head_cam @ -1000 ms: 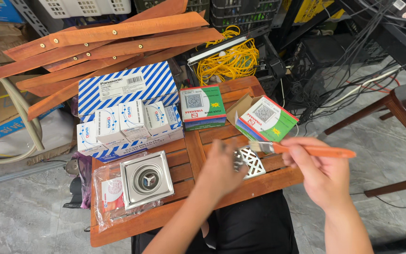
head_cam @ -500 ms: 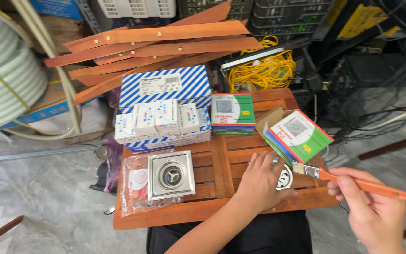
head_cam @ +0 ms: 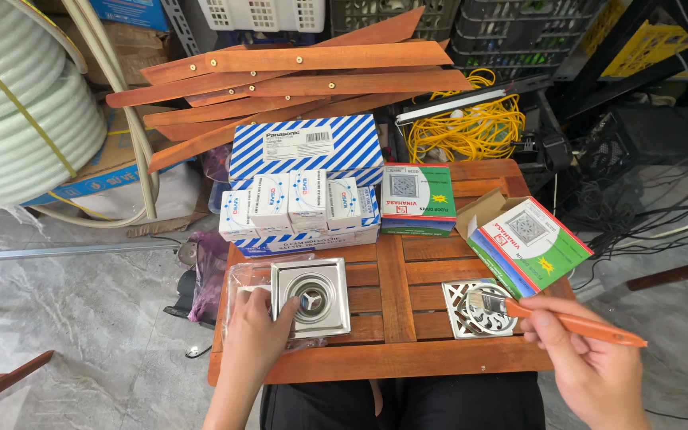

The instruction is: The person removes a metal drain grate and a central filter piece from a plastic bag and uses a small brush to clean different parts of the surfaces before placing them back into the bag.

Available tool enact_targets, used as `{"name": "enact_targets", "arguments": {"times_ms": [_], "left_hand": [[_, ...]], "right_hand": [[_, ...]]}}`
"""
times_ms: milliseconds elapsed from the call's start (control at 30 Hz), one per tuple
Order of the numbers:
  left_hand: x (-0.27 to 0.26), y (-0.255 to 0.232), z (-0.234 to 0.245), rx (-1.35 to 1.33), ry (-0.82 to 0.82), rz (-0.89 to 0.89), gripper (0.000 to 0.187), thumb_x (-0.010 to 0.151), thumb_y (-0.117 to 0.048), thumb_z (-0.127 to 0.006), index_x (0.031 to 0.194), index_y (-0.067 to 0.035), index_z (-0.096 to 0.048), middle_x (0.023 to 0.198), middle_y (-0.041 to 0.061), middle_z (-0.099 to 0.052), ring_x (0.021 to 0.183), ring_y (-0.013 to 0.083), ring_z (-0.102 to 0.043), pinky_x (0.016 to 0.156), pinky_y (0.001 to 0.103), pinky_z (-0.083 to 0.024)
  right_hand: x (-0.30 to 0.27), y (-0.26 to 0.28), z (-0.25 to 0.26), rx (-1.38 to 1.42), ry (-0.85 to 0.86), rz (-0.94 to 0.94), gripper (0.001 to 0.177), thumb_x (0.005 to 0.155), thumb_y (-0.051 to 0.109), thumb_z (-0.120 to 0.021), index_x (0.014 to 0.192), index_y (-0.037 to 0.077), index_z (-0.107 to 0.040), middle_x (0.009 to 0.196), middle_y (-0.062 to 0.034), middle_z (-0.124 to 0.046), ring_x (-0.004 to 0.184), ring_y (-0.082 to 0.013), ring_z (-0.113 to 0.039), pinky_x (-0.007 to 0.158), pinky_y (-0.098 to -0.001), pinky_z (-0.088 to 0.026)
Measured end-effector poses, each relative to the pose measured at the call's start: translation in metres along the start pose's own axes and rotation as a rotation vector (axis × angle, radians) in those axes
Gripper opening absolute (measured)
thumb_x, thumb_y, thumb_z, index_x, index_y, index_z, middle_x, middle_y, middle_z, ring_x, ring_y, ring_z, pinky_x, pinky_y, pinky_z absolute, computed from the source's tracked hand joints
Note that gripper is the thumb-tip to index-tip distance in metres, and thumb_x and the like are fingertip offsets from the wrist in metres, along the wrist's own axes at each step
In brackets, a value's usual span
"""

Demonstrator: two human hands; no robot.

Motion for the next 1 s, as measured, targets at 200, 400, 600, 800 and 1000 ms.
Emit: {"name": "enact_targets", "arguments": {"times_ms": [200,400,600,800,1000], "left_hand": [[-0.016,-0.040,0.001,-0.316,0.062,-0.174,0.030,0.101,-0.046,-0.071,0.090,-0.019,-0.062,0.103,0.002,-0.066,0.102,0.0276,-0.069,0.092,0.045,-0.051],[-0.028,-0.083,-0.042,-0.975,0.239,-0.198,0.014,0.104,-0.019,-0.068,0.101,-0.009,-0.079,0.100,0.002,-0.080,0.102,0.0151,-0.071,0.101,0.033,-0.052],[-0.072,-0.150,-0.056,-1.167,0.436,0.027,0.074,0.088,-0.005,-0.055,0.161,-0.018,-0.058,0.146,0.004,-0.075,0.132,0.0167,-0.066,0.116,0.032,-0.044],[-0.081,-0.181,-0.090,-1.209,0.441,-0.534,0.056,0.115,-0.049,-0.044,0.141,-0.008,-0.072,0.115,0.003,-0.076,0.098,0.0121,-0.067,0.083,0.030,-0.055],[-0.082,-0.181,-0.094,-1.111,0.383,-0.540,0.079,0.108,-0.070,-0.024,0.131,-0.012,-0.072,0.082,0.003,-0.067,0.063,0.0143,-0.064,0.061,0.031,-0.055]], "right_hand": [[-0.004,0.001,-0.001,-0.029,0.005,-0.015,0.029,0.106,0.014,-0.069,0.124,-0.002,-0.085,0.095,-0.0180,-0.089,0.078,-0.0222,-0.085,0.081,-0.0325,-0.072],[-0.012,0.025,-0.011,-0.041,-0.027,-0.009,0.027,0.106,0.016,-0.070,0.117,0.000,-0.088,0.085,-0.0132,-0.089,0.073,-0.0179,-0.084,0.071,-0.0296,-0.070],[0.003,0.088,-0.022,-0.434,-0.204,0.225,0.047,0.107,0.022,-0.069,0.063,0.009,-0.080,0.094,0.0011,-0.090,0.096,-0.0077,-0.085,0.080,-0.0261,-0.054],[0.008,0.117,-0.075,-0.485,-0.166,0.404,0.025,0.107,0.028,-0.067,0.113,0.017,-0.088,0.115,0.0051,-0.089,0.103,-0.0178,-0.085,0.093,-0.0364,-0.062],[0.005,0.123,-0.097,-0.244,0.108,0.453,0.031,0.111,0.027,-0.061,0.118,0.011,-0.087,0.116,-0.0002,-0.090,0.104,-0.0181,-0.086,0.088,-0.0322,-0.066]]}}
Point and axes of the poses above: each hand's wrist, its own x-axis towards the middle knuckle, its own z-axis out of the back of the hand, y = z × x, the point moved 8 cm from there along x, towards the middle knuckle
